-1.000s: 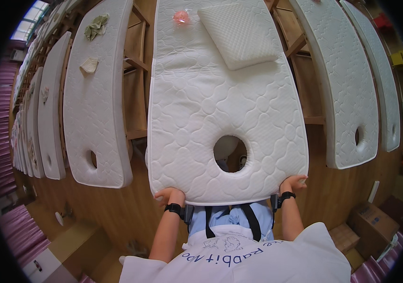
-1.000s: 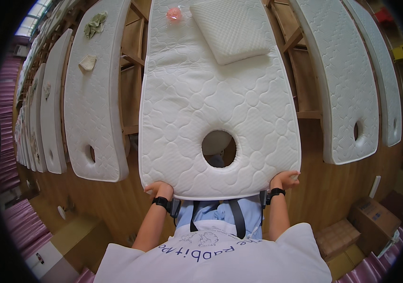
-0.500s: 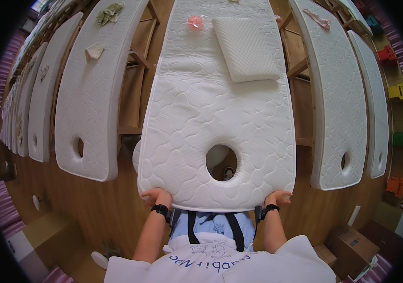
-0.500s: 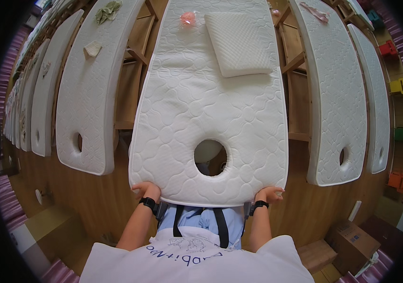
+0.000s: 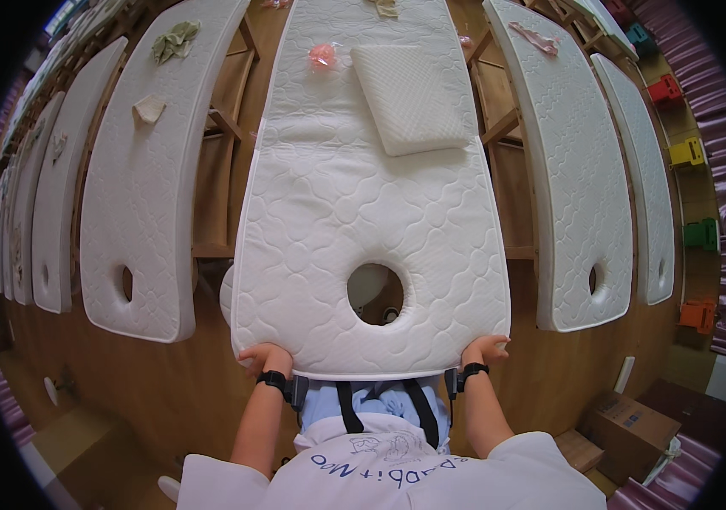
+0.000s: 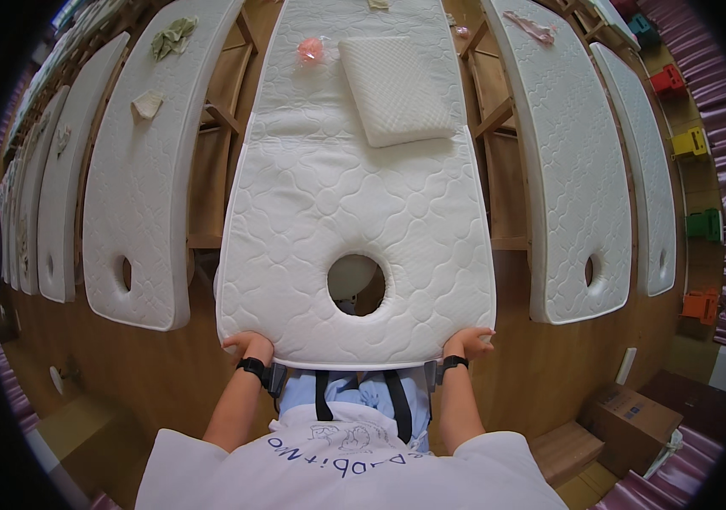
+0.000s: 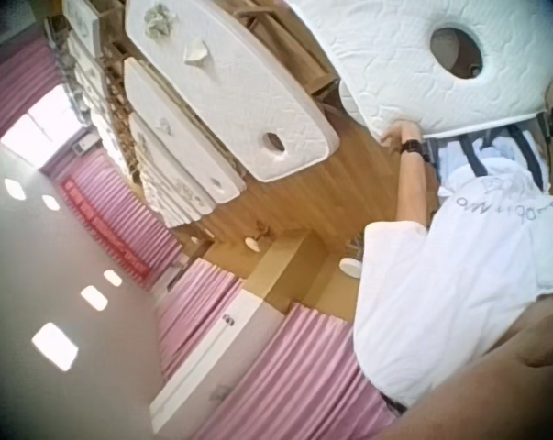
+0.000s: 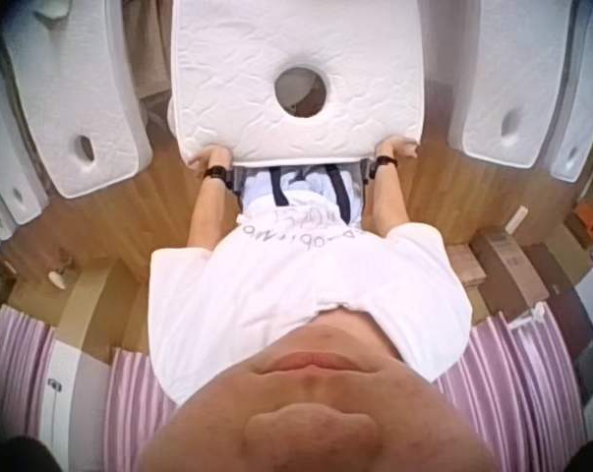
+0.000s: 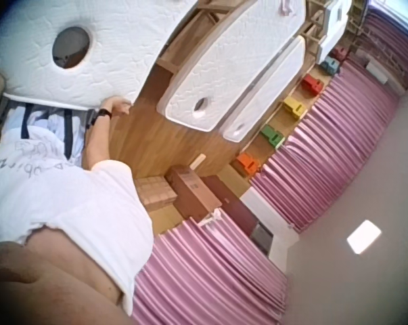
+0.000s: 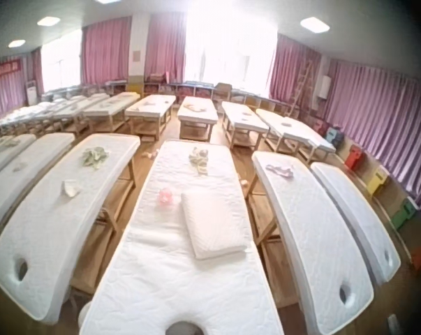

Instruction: The person pushes and aligns several massage beds in a large room, then places a pillow on one of the beds.

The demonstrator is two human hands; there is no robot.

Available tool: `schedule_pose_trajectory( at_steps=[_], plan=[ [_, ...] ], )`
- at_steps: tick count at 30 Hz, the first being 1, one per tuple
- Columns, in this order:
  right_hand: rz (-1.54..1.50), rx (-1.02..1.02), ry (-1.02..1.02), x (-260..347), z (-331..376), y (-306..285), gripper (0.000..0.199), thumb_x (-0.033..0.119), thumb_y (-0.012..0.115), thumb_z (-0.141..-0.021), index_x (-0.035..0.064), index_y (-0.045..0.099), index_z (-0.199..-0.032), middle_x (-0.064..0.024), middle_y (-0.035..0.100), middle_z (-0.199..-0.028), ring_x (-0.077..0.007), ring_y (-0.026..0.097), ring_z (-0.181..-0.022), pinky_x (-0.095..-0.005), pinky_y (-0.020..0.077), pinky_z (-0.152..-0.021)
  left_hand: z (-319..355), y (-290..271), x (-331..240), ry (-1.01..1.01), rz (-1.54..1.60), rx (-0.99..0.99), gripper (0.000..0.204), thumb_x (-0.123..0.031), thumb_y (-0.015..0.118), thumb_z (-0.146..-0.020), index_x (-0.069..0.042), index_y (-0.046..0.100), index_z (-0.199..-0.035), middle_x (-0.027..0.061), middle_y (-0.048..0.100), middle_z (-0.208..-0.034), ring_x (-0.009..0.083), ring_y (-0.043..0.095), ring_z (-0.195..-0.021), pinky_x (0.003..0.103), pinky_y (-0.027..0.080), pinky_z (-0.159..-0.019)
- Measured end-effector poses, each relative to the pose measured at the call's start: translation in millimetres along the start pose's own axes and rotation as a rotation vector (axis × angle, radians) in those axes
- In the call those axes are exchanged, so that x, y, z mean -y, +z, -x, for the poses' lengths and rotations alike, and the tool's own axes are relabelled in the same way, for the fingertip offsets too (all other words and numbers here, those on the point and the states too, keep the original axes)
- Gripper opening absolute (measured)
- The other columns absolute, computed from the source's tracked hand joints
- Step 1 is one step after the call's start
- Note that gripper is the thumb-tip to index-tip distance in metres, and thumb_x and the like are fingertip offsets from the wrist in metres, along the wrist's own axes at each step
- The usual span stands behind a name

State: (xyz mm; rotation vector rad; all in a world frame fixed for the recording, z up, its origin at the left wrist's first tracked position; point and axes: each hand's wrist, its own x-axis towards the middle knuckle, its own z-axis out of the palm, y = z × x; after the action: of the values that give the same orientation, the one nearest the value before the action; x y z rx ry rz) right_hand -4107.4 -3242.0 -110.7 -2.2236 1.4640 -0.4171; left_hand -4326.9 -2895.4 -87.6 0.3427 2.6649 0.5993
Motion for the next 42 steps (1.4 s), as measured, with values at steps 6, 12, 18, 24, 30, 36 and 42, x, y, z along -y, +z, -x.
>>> schedule_pose_trajectory(
  at_steps=[6,12,18,24,30,36,42],
  plan=[
    [0.057,0.014,-0.038,-12.1,10.3,3.4,0.059,0.05,0.031,-0.089,-0.0053,0.046,-0.104,-0.0281,0.053,-0.1,-0.0426,0.056,-0.086,-0.0491,0.0482,-0.072,-44.7,20.9,21.6,-0.095,-0.058,-0.078,0.068,-0.058,0.029,-0.082,0.002,0.043,-0.112,0.0275,0.051,-0.11,0.0422,0.052,-0.097,0.048,0.041,-0.085],
    [-0.002,0.06,0.051,-16.3,-4.4,11.3,0.059,0.049,0.033,-0.089,-0.0057,0.046,-0.105,-0.0285,0.054,-0.102,-0.042,0.057,-0.088,-0.0476,0.0481,-0.074,-25.7,7.4,16.1,-0.086,-0.004,-0.067,0.067,-0.057,0.029,-0.083,0.002,0.043,-0.111,0.0282,0.052,-0.107,0.0429,0.053,-0.095,0.049,0.042,-0.084],
    [-0.029,0.094,0.102,1.2,-1.8,-10.1,0.058,0.048,0.035,-0.089,-0.0061,0.047,-0.106,-0.0289,0.054,-0.104,-0.0413,0.057,-0.091,-0.0461,0.0479,-0.077,-8.0,-7.5,0.3,-0.109,0.017,-0.074,0.065,-0.055,0.029,-0.084,0.003,0.042,-0.109,0.029,0.053,-0.105,0.0436,0.054,-0.093,0.05,0.043,-0.082],
    [-0.11,0.188,0.136,-20.9,-26.4,-0.5,0.056,0.046,0.037,-0.089,-0.0056,0.047,-0.107,-0.0279,0.055,-0.105,-0.0398,0.057,-0.091,-0.0451,0.047,-0.078,-16.1,-6.6,4.7,-0.079,0.027,-0.104,0.064,-0.054,0.029,-0.084,0.004,0.042,-0.107,0.0298,0.053,-0.103,0.0443,0.055,-0.091,0.05,0.044,-0.081],
    [0.043,0.077,0.071,-54.0,-13.9,12.9,0.056,0.046,0.036,-0.089,-0.0053,0.048,-0.107,-0.0273,0.056,-0.104,-0.0405,0.056,-0.092,-0.0458,0.0459,-0.08,-10.8,-6.4,1.6,-0.017,-0.014,-0.183,0.062,-0.053,0.029,-0.085,0.004,0.042,-0.106,0.0306,0.054,-0.101,0.045,0.055,-0.089,0.051,0.045,-0.079],
    [0.102,0.071,0.058,-37.8,-10.9,-6.3,0.06,0.048,0.032,-0.088,-0.0056,0.05,-0.108,-0.0274,0.056,-0.105,-0.0413,0.056,-0.095,-0.046,0.0449,-0.083,-10.3,-3.1,2.5,-0.009,-0.054,-0.17,0.061,-0.052,0.029,-0.085,0.005,0.042,-0.103,0.0307,0.055,-0.098,0.046,0.056,-0.087,0.051,0.045,-0.077],
    [0.109,0.147,0.117,-19.6,-29.4,-4.4,0.067,0.052,0.031,-0.087,-0.0062,0.05,-0.113,-0.025,0.055,-0.111,-0.0393,0.055,-0.098,-0.0442,0.0442,-0.086,-11.3,-6.1,0.7,0.011,0.003,-0.119,0.065,-0.054,0.031,-0.084,0.006,0.041,-0.107,0.0311,0.055,-0.101,0.0457,0.056,-0.089,0.051,0.045,-0.078]
  ],
)
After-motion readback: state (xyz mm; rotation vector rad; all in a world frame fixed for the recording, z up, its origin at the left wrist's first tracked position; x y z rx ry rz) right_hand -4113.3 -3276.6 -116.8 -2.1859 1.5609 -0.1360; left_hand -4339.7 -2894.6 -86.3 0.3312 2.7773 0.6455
